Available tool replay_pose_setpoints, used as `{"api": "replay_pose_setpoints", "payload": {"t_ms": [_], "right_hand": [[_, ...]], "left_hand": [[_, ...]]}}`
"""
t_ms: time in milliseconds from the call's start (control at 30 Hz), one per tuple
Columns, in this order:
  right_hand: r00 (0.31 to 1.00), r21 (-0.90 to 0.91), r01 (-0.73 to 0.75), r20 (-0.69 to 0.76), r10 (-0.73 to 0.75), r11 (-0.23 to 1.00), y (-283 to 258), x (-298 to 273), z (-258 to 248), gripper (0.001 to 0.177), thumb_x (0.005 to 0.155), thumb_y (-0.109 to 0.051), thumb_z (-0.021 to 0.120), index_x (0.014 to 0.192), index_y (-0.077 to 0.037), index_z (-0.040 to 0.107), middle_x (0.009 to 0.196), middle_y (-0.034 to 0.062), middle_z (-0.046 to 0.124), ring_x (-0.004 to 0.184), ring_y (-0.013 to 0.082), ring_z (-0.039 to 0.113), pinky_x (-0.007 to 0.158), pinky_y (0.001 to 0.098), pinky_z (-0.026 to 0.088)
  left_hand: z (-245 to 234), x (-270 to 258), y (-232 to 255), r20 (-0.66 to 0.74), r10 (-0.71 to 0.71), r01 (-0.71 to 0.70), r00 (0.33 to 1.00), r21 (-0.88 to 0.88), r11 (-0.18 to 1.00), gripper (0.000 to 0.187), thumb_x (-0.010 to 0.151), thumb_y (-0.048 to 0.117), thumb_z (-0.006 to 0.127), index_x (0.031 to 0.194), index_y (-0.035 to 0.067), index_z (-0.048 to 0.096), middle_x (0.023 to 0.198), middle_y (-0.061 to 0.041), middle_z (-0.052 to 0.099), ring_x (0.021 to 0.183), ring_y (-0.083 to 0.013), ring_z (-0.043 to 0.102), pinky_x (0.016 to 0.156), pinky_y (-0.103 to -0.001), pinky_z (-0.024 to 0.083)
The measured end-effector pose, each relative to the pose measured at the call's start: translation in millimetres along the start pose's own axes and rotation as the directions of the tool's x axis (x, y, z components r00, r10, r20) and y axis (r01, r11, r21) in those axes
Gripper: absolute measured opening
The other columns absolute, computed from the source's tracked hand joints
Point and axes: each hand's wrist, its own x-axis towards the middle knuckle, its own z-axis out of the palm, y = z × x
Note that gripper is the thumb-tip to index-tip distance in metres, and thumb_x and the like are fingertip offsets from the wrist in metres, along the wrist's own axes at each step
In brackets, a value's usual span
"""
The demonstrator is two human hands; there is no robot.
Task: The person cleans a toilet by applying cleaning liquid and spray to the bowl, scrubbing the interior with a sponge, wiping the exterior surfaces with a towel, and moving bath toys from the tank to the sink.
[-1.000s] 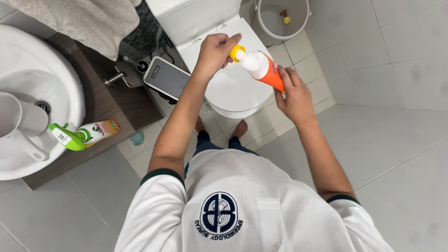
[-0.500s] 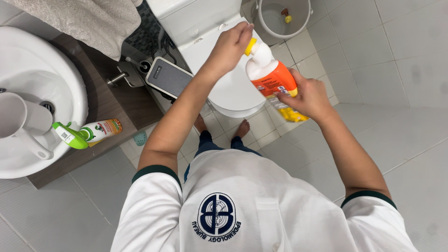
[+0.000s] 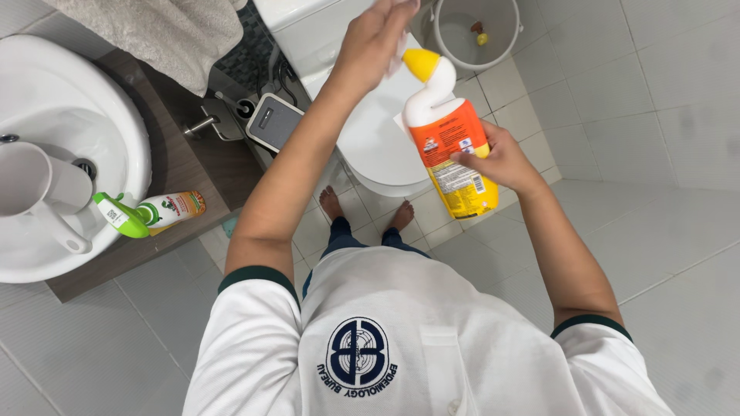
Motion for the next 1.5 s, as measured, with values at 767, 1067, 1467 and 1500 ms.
{"api": "replay_pose_setpoints", "payload": {"t_ms": [767, 1067, 1467, 1500], "right_hand": [[0.928, 0.143, 0.123, 0.334, -0.165, 0.982, 57, 164, 231, 0.057, 0.085, -0.001, 0.077, 0.138, -0.004, 0.054, 0.125, 0.0062, 0.068, 0.118, 0.0152, 0.065, 0.104, 0.0333, 0.054], [0.744, 0.358, 0.305, 0.489, -0.456, 0.882, 31, 265, 423, 0.053, 0.086, 0.014, 0.074, 0.133, -0.005, 0.057, 0.132, 0.0041, 0.062, 0.129, 0.0168, 0.061, 0.113, 0.0329, 0.049], [0.743, 0.192, 0.349, 0.54, -0.395, 0.917, 47, 294, 521, 0.058, 0.085, 0.013, 0.069, 0.137, -0.007, 0.053, 0.127, 0.0045, 0.067, 0.125, 0.0154, 0.063, 0.107, 0.0309, 0.051], [0.738, 0.195, 0.339, 0.552, -0.389, 0.92, 46, 294, 520, 0.059, 0.083, 0.011, 0.072, 0.136, -0.007, 0.053, 0.128, 0.0048, 0.066, 0.125, 0.0156, 0.063, 0.106, 0.031, 0.052]], "left_hand": [[-158, -154, -167, -0.66, -0.224, -0.146, 0.718, -0.456, 0.878, 0.035, 0.105, 0.043, 0.051, 0.118, 0.014, 0.065, 0.09, 0.002, 0.063, 0.078, -0.0061, 0.059, 0.066, -0.022, 0.049], [-247, -366, -264, -0.725, -0.402, 0.399, 0.56, -0.189, 0.897, 0.029, 0.079, 0.025, 0.084, 0.096, 0.007, 0.067, 0.079, -0.002, 0.066, 0.069, -0.0113, 0.063, 0.06, -0.028, 0.051], [-324, -344, -187, -0.829, 0.228, 0.227, 0.511, 0.386, 0.894, 0.062, 0.078, 0.01, 0.084, 0.135, 0.001, 0.06, 0.12, -0.017, 0.071, 0.115, -0.034, 0.063, 0.103, -0.045, 0.048], [-320, -343, -194, -0.842, 0.269, 0.243, 0.467, 0.415, 0.877, 0.054, 0.082, 0.007, 0.081, 0.133, 0.001, 0.064, 0.123, -0.018, 0.072, 0.116, -0.0354, 0.063, 0.102, -0.045, 0.05]]}}
